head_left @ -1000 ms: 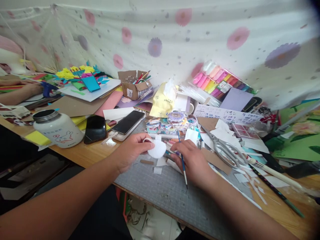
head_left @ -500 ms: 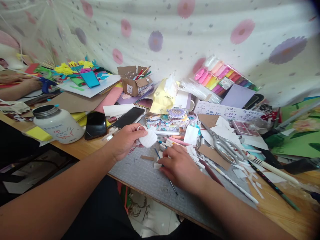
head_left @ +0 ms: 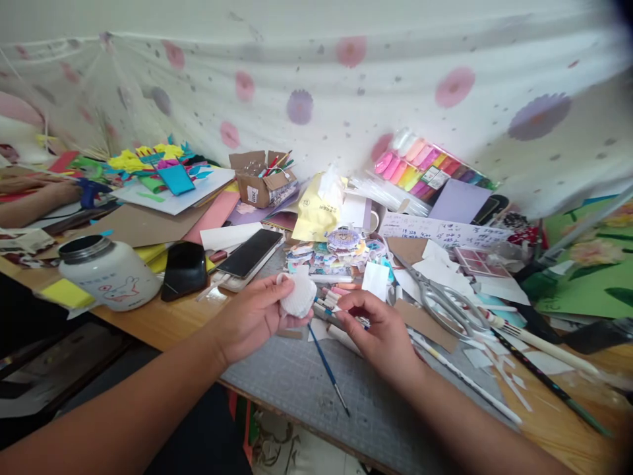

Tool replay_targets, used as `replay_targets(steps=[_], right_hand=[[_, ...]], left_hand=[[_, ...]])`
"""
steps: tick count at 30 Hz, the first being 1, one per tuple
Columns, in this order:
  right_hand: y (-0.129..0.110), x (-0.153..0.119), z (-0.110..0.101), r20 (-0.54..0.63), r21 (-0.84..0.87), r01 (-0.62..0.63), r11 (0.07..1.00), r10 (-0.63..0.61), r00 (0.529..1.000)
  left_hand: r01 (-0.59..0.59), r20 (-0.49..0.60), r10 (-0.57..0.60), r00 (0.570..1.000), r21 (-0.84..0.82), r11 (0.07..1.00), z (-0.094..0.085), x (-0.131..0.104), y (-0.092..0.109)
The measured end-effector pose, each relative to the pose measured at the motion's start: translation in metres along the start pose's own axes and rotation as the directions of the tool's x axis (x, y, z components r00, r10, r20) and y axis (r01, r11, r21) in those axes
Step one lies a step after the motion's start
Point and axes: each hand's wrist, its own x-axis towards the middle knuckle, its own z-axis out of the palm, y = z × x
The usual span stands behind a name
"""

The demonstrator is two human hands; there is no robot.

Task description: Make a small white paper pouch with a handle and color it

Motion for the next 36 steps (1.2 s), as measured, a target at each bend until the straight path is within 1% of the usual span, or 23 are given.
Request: replay_targets(steps=[2,4,8,10,15,19,22,25,28,31,33,36], right_hand=[[0.001,0.001,-0.001,-0.050,0.033,0.014,0.999,-0.012,0.999],[0.001,0.002,-0.002,-0.069,0.049,0.028,0.998,-0.024,0.997],[0.000,0.002,-0.001,-0.086,0.066,0.009,0.998,-0.003,0.996],[0.000,0.003,-0.001,-0.072,0.091,-0.002,0.996,0.008,0.997],[-0.003,0.004,-0.001,-0.008,0.168,-0.014,0.986,0.016,1.000],[-0.004,0.003,-0.001,-0.012,0.263,-0.102,0.959,0.109,0.994],[0.000,0.003,-0.001,-0.008,0.392,-0.185,0.901,0.205,0.979],[0.003,0.005,0.000,0.015,0.537,-0.241,0.808,0.277,0.961],[0.004,0.007,-0.001,0.048,0.641,-0.280,0.715,0.327,0.944],[0.001,0.007,-0.001,0.096,0.698,-0.316,0.642,0.354,0.930],[-0.001,0.007,-0.002,0.132,0.720,-0.342,0.604,0.364,0.922],[-0.003,0.007,-0.001,0.175,0.734,-0.375,0.566,0.377,0.910]], left_hand=[[0.036,0.055,-0.033,0.998,-0.058,0.998,0.006,-0.003,-0.005],[0.061,0.087,-0.050,0.995,-0.119,0.991,0.012,-0.004,-0.009],[0.080,0.100,-0.064,0.993,-0.172,0.982,0.018,-0.005,-0.015],[0.089,0.107,-0.070,0.992,-0.186,0.979,0.019,-0.004,-0.016],[0.068,0.078,-0.051,0.996,-0.231,0.971,0.020,-0.002,-0.018],[0.044,0.025,-0.040,0.999,-0.210,0.977,0.019,-0.001,-0.018],[0.034,-0.001,-0.035,0.999,-0.152,0.988,0.017,0.001,-0.018],[0.002,-0.029,-0.004,1.000,-0.069,0.998,0.015,0.002,-0.018],[-0.019,-0.057,0.020,0.998,0.009,1.000,0.014,0.002,-0.018],[-0.046,-0.082,0.050,0.995,0.042,0.998,0.012,0.002,-0.017],[-0.060,-0.078,0.063,0.995,0.037,0.998,0.011,0.002,-0.017],[-0.039,-0.051,0.038,0.998,-0.005,0.999,0.009,0.003,-0.017]])
